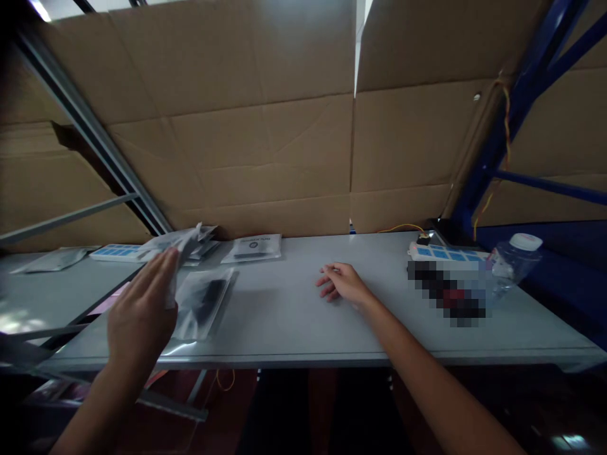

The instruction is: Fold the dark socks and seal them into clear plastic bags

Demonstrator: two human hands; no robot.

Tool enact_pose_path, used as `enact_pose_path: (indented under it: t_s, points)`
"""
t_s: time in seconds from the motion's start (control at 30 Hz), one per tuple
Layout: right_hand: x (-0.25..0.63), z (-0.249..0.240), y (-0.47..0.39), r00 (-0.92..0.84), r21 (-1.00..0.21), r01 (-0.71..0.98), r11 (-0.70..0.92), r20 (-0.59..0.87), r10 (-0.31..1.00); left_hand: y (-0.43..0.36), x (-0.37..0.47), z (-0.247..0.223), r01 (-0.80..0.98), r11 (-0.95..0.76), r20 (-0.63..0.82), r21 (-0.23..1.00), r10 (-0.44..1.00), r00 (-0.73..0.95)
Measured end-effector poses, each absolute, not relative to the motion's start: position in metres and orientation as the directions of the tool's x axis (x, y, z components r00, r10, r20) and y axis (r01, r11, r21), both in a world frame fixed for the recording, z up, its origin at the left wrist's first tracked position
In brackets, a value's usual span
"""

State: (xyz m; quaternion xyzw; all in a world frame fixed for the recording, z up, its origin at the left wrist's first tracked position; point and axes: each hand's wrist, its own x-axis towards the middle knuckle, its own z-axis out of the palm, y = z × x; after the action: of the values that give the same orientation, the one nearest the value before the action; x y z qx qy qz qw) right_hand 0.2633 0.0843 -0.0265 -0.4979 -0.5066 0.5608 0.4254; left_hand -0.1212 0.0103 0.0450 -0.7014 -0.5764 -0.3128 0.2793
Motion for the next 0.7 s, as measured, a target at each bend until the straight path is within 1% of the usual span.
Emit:
enact_pose_path:
  t_s: [0.07, 0.1, 0.17, 0.2, 0.27, 0.33, 0.37, 0.43, 0.5, 0.53, 0.6, 0.7]
  points:
    - [0.263, -0.027, 0.084, -0.149, -0.992, 0.032, -0.121, -0.125, 0.981, 0.012, -0.141, 0.021, 0.953, -0.27, 0.633, -0.139, 0.716, 0.295]
    - [0.262, -0.028, 0.084, -0.152, -0.992, 0.035, -0.12, -0.124, 0.981, 0.014, -0.149, 0.008, 0.937, -0.309, 0.55, -0.161, 0.76, 0.345]
    - [0.262, -0.029, 0.083, -0.156, -0.992, 0.041, -0.119, -0.124, 0.98, 0.018, -0.159, -0.01, 0.921, -0.358, 0.436, -0.152, 0.813, 0.387]
    - [0.262, -0.029, 0.083, -0.158, -0.992, 0.044, -0.118, -0.123, 0.98, 0.019, -0.161, -0.012, 0.919, -0.373, 0.411, -0.129, 0.823, 0.392]
    - [0.262, -0.029, 0.083, -0.16, -0.992, 0.047, -0.114, -0.12, 0.98, 0.024, -0.154, -0.001, 0.922, -0.382, 0.436, -0.063, 0.82, 0.37]
    - [0.261, -0.03, 0.083, -0.16, -0.993, 0.047, -0.111, -0.117, 0.98, 0.036, -0.136, 0.023, 0.932, -0.363, 0.495, -0.003, 0.809, 0.317]
    - [0.261, -0.031, 0.083, -0.16, -0.993, 0.046, -0.11, -0.116, 0.98, 0.045, -0.124, 0.036, 0.939, -0.345, 0.508, 0.006, 0.81, 0.295]
    - [0.261, -0.032, 0.085, -0.159, -0.993, 0.043, -0.108, -0.113, 0.981, 0.072, -0.096, 0.056, 0.955, -0.292, 0.463, -0.053, 0.84, 0.283]
    - [0.261, -0.033, 0.086, -0.16, -0.993, 0.041, -0.106, -0.112, 0.981, 0.104, -0.07, 0.066, 0.945, -0.276, 0.329, -0.175, 0.889, 0.32]
    - [0.261, -0.033, 0.087, -0.16, -0.994, 0.04, -0.106, -0.111, 0.981, 0.119, -0.059, 0.066, 0.935, -0.288, 0.279, -0.205, 0.899, 0.338]
    - [0.262, -0.033, 0.089, -0.158, -0.994, 0.039, -0.104, -0.109, 0.981, 0.145, -0.042, 0.062, 0.916, -0.324, 0.207, -0.235, 0.904, 0.373]
    - [0.262, -0.033, 0.09, -0.148, -0.994, 0.032, -0.103, -0.106, 0.983, 0.165, -0.024, 0.057, 0.898, -0.372, 0.167, -0.234, 0.895, 0.414]
